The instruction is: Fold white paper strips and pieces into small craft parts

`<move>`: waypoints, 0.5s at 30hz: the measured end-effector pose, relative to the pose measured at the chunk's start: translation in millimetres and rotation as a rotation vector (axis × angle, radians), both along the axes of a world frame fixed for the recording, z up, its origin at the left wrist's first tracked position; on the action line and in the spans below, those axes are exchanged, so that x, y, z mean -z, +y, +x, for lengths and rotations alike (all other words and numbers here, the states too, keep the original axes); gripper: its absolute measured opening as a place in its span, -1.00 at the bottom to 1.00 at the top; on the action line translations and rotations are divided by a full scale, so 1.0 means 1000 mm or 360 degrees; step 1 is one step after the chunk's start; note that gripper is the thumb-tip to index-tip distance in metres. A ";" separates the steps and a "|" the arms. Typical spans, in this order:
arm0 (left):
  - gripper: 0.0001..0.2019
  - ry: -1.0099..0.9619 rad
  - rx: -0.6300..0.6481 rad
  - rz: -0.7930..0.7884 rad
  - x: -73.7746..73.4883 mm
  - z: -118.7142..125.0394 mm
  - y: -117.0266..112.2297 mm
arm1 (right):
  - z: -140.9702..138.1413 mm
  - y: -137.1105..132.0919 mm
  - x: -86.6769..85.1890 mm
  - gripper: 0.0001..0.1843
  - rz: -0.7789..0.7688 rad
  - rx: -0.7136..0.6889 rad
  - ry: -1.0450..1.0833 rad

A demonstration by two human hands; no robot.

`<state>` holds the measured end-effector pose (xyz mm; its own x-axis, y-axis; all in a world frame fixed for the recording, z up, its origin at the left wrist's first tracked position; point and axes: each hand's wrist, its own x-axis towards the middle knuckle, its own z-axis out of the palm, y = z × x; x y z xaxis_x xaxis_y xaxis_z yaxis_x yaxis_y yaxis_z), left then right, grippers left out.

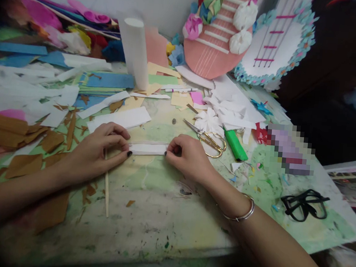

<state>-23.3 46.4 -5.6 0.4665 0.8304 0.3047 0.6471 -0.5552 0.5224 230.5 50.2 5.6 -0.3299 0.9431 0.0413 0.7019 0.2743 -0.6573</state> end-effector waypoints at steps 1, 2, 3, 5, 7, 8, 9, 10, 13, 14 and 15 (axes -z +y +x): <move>-0.81 0.0002 -0.0003 -0.0003 0.000 0.001 0.000 | -0.001 0.000 0.000 -0.95 0.0009 0.0008 -0.0008; -0.81 0.0004 -0.0007 -0.0006 0.000 0.001 0.000 | -0.002 0.000 0.000 -0.95 0.0015 0.0015 -0.0016; -0.82 0.0008 -0.0011 -0.0009 0.000 0.001 0.000 | -0.003 0.000 0.000 -0.96 0.0020 0.0022 -0.0024; -0.84 0.0021 -0.0015 -0.0002 0.001 0.002 0.000 | -0.004 0.000 0.000 -0.96 0.0024 0.0040 -0.0043; -0.85 0.0033 -0.0023 0.0009 0.002 0.003 0.001 | -0.006 0.000 0.000 -0.97 0.0017 0.0062 -0.0064; -0.86 0.0037 -0.0030 0.0010 0.002 0.003 0.001 | -0.006 0.000 0.000 -0.97 0.0014 0.0071 -0.0071; -0.86 0.0038 -0.0040 0.0009 0.002 0.004 0.001 | -0.007 0.000 0.000 -0.97 0.0009 0.0079 -0.0076; -0.86 0.0039 -0.0051 0.0008 0.002 0.004 0.000 | -0.007 0.000 -0.001 -0.97 0.0003 0.0084 -0.0079; -0.87 0.0049 -0.0078 -0.0008 0.002 0.005 0.000 | -0.008 -0.001 -0.002 -0.97 -0.0009 0.0094 -0.0078; -0.89 0.0057 -0.0088 -0.0018 0.001 0.006 0.000 | -0.008 -0.001 -0.002 -0.97 -0.0010 0.0094 -0.0080; -0.91 0.0062 -0.0098 -0.0030 0.001 0.006 -0.001 | -0.008 -0.002 -0.002 -0.97 -0.0011 0.0093 -0.0079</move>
<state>-17.2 45.9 -6.2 0.4255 0.8634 0.2710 0.7000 -0.5038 0.5062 222.3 48.6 7.7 -0.2755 0.9611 0.0197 0.7482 0.2272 -0.6233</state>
